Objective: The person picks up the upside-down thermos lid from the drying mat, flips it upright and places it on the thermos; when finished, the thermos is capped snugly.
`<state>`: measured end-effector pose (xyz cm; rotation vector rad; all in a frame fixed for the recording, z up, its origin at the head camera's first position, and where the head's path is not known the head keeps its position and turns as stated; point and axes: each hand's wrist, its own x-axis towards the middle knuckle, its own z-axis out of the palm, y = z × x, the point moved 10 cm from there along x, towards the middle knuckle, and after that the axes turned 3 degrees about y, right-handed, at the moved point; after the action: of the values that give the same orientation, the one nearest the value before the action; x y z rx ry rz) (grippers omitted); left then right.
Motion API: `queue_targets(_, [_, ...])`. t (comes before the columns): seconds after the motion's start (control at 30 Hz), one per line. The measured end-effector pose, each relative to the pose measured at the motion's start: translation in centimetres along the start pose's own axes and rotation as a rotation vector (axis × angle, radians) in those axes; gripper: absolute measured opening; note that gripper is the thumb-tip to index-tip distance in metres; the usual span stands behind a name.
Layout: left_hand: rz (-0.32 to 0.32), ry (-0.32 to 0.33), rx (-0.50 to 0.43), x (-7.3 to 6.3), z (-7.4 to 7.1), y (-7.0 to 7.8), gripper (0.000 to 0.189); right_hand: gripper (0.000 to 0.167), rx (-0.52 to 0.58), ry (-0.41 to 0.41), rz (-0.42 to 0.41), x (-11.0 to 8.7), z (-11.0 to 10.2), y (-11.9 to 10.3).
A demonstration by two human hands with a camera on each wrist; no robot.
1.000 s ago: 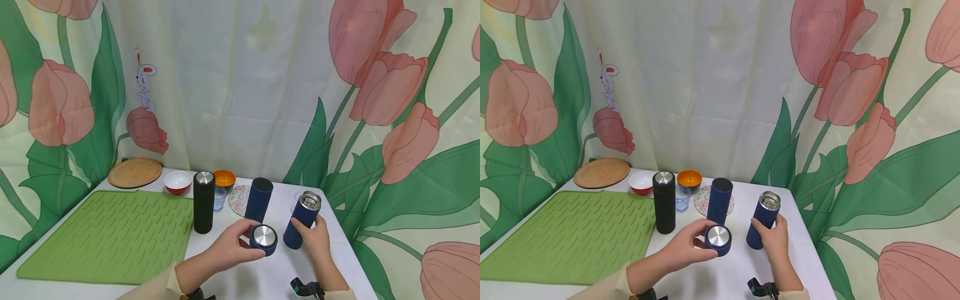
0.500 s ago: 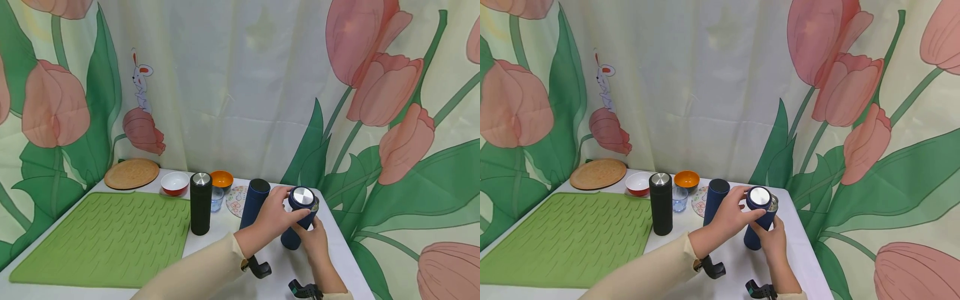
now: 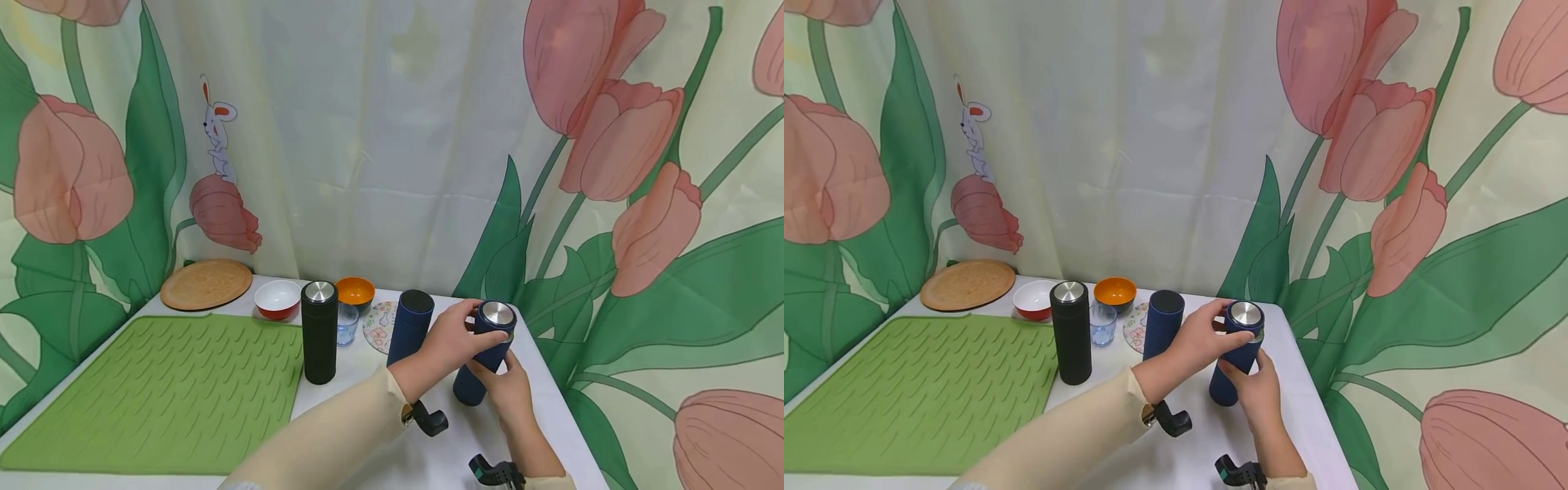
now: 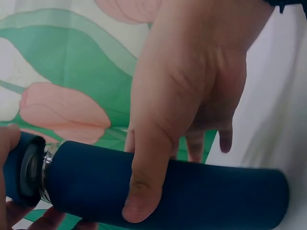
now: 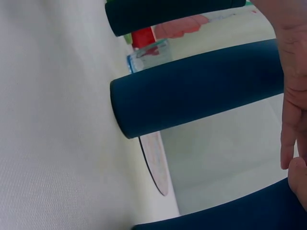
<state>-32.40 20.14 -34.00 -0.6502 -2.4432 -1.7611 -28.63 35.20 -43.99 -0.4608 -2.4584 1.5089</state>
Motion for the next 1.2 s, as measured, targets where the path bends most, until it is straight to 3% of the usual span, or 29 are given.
queue_targets(0.17, [-0.005, -0.031, 0.071, 0.6, 0.4, 0.4, 0.075, 0.093, 0.024, -0.01, -0.015, 0.0, 0.0, -0.3])
queue_targets(0.4, [-0.056, -0.076, 0.067, 1.4, 1.1, -0.3, 0.073, 0.094, 0.044, -0.018, -0.002, -0.1, 0.2, -0.2])
queue_targets(0.87, [0.001, -0.194, 0.033, 1.9, 1.9, -1.1, 0.073, 0.093, 0.02, -0.004, -0.011, -0.1, -0.2, -0.3])
queue_targets(1.03, [-0.071, -0.113, 0.09, 1.9, 2.1, -1.2, 0.094, 0.099, 0.005, -0.028, -0.015, -0.2, -0.1, -0.4])
queue_targets(1.2, [-0.1, -0.019, 0.198, 1.3, 2.0, 0.5, 0.101, 0.089, 0.019, -0.025, -0.035, -0.3, -0.1, -0.5])
